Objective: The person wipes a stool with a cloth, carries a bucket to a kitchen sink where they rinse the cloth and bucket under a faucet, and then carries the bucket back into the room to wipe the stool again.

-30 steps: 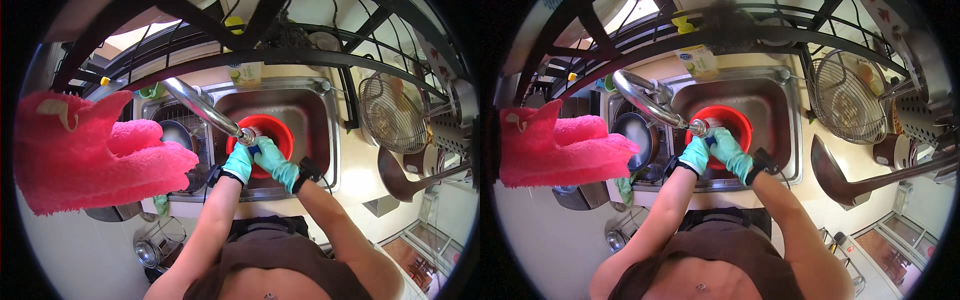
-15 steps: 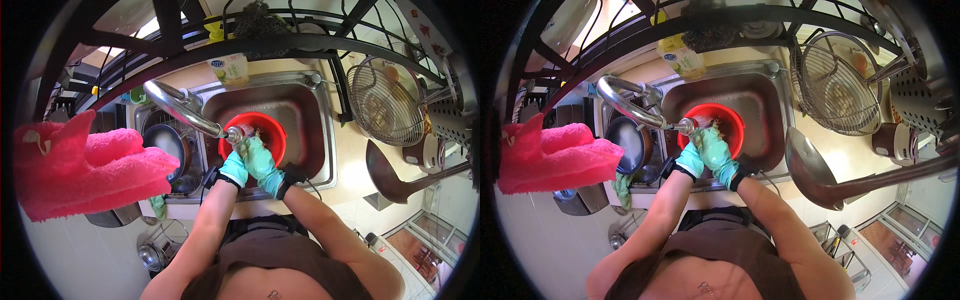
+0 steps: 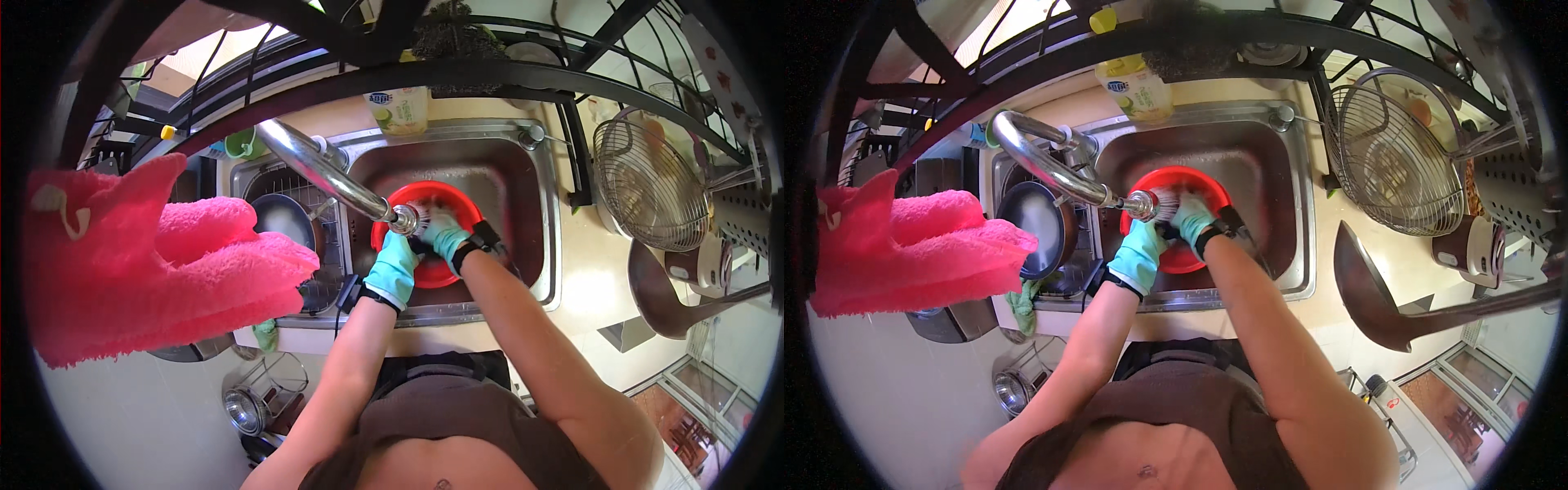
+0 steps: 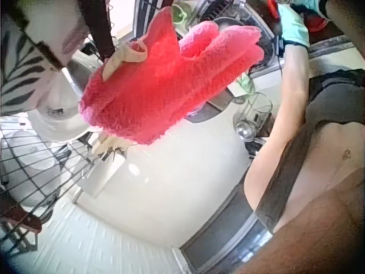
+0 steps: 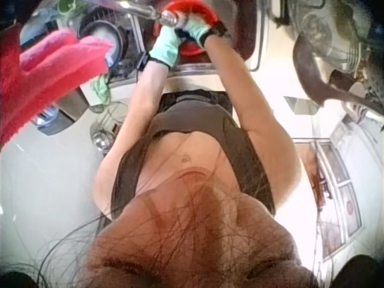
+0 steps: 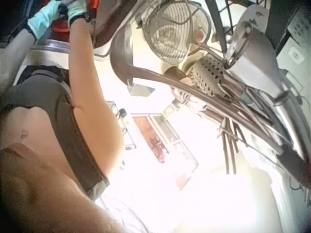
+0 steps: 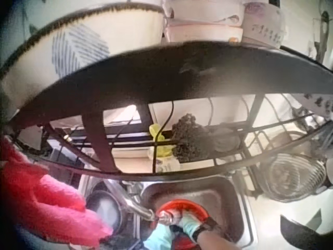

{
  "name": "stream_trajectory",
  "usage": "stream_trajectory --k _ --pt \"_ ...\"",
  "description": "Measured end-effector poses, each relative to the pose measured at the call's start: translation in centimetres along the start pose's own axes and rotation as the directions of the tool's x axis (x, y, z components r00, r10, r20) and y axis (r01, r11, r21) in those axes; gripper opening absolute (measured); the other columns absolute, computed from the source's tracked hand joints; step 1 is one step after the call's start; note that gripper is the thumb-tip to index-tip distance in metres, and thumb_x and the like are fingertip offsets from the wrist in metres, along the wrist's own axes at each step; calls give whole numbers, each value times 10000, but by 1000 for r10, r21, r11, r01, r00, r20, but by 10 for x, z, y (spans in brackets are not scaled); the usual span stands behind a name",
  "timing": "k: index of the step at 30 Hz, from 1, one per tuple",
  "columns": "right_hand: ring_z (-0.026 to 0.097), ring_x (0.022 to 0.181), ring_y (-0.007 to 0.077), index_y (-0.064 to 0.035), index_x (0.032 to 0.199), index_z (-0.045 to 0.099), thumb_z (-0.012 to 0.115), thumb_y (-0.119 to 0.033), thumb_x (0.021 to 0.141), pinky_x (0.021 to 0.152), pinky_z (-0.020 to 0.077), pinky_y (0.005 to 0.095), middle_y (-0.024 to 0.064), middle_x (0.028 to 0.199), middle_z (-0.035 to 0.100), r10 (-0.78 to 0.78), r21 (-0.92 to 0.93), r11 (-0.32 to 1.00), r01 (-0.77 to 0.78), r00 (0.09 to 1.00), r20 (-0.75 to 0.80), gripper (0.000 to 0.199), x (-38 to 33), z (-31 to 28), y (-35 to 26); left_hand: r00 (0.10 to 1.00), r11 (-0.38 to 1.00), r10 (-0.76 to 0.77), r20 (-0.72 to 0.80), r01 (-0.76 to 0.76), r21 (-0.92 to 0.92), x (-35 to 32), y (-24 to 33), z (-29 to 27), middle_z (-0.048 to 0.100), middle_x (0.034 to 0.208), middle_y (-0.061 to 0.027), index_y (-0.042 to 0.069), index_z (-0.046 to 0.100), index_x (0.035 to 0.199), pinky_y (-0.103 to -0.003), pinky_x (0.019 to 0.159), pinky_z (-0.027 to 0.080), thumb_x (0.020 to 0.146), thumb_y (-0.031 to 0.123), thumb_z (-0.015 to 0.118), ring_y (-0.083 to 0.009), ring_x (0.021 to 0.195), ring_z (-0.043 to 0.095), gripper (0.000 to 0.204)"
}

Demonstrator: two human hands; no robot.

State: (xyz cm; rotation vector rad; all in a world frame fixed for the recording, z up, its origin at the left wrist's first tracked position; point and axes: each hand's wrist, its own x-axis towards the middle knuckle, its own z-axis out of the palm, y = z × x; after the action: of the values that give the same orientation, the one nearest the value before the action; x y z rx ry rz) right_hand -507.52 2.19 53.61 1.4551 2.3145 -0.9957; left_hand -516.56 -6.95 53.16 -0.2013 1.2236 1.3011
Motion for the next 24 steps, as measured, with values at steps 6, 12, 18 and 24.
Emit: stream_trajectory --k 6,12,18,24 --pt "568 1183 226 -113 1301 557 599 -383 891 1032 423 348 129 1277 600 50 436 856 -278 884 465 493 21 41 9 996 969 -28 88 49 -242 16 -3 4 665 1191 -83 86 625 1192 -419 939 502 997 379 479 -258 1061 630 381" --pt "616 1096 253 -89 1204 622 606 -360 915 986 443 357 151 1166 663 -419 661 645 383 901 -113 396 7 10 -2 985 963 -93 143 125 -237 20 6 12 666 1180 -84 82 618 1203 -412 932 506 996 371 484 -255 1051 634 379" --pt "612 1041 395 -12 1091 644 557 -4 756 962 464 434 240 1056 656 -353 546 709 447 895 -274 346 -100 -71 -41 974 966 -75 215 124 -226 13 7 4 668 1168 -85 78 612 1215 -406 925 509 996 363 490 -253 1040 639 379" --pt "592 1024 410 -25 1107 620 577 -134 839 922 478 450 235 1054 626 -388 345 749 565 797 -463 293 -123 -66 -55 952 968 -36 304 108 -225 4 -6 5 670 1157 -86 75 605 1226 -399 918 512 995 355 495 -251 1030 643 379"
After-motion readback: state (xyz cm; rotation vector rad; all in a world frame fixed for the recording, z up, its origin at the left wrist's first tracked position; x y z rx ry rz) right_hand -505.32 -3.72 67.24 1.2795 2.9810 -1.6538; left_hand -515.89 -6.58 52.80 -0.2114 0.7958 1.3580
